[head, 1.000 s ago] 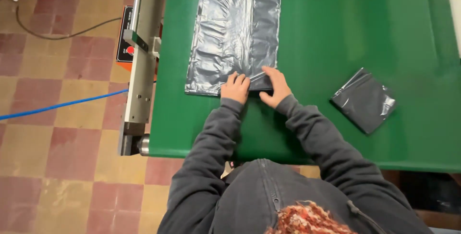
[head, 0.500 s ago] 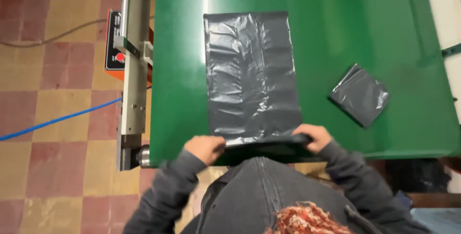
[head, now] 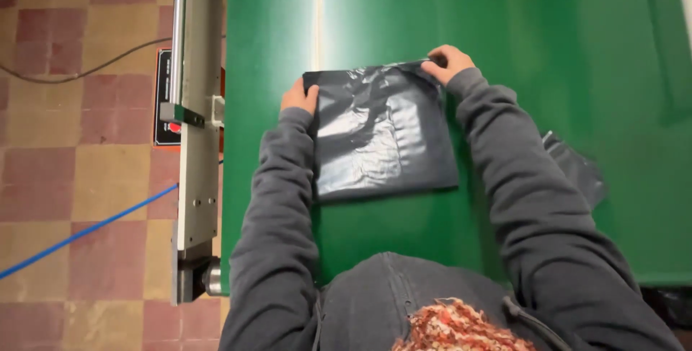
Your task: The recorder is folding plastic bags coming off a conveyor belt and placing them into a plastic crate.
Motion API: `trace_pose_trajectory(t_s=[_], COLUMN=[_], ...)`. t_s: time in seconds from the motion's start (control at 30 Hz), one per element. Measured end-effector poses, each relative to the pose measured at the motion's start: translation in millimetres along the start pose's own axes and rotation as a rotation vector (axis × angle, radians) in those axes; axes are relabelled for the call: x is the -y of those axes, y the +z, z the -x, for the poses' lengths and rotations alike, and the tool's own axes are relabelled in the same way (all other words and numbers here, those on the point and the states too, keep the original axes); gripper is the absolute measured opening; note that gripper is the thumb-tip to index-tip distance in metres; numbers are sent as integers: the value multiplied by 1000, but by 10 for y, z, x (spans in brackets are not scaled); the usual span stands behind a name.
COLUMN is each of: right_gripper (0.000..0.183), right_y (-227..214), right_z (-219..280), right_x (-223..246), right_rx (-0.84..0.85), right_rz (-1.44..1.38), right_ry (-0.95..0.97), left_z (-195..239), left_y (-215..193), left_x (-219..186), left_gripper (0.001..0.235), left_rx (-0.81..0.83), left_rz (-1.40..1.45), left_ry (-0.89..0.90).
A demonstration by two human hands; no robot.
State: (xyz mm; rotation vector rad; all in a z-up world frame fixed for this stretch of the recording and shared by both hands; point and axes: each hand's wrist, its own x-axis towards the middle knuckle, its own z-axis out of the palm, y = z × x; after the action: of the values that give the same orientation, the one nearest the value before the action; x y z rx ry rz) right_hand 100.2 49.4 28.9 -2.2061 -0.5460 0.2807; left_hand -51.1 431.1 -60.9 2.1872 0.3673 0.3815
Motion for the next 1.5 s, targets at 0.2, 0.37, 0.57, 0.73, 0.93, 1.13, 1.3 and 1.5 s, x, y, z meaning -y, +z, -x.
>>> trace_pose_trajectory(t_s=[0.2, 0.37, 0.57, 0.73, 0.93, 1.13, 1.3, 1.5], right_gripper=[62, 40, 31, 27, 26, 42, 49, 21], right_y=[233, 386, 175, 491, 657, 602, 1204, 1679], right_z=[-394, -244, 1295, 2370, 2756, 2827, 3054, 3459], right_x=[395, 528, 1366, 1147, 881, 1435, 1556, 89], right_rx=[179, 315, -58, -199, -195, -43, 32, -51], right_rz=[439, 639, 342, 408, 449, 488, 239, -49], right_ry=[-52, -17, -500, -715, -637, -520, -662, -9], left_z=[261, 875, 1306, 1757, 2186, 2726, 2655, 1722], left_y=[-313, -96, -190, -249, -476, -1135, -708, 130], left_x=[-869, -1291, -953, -210, -198, -1425, -1320, -1125], left_gripper=[37, 43, 100, 97, 58, 48, 17, 48], left_rx=[4, 79, 420, 267, 85, 132, 846, 1109], left_rz=[-278, 62, 1397, 1717, 1069, -616, -575, 459], left_ry=[-91, -50, -785, -776, -389, 653, 576, 103])
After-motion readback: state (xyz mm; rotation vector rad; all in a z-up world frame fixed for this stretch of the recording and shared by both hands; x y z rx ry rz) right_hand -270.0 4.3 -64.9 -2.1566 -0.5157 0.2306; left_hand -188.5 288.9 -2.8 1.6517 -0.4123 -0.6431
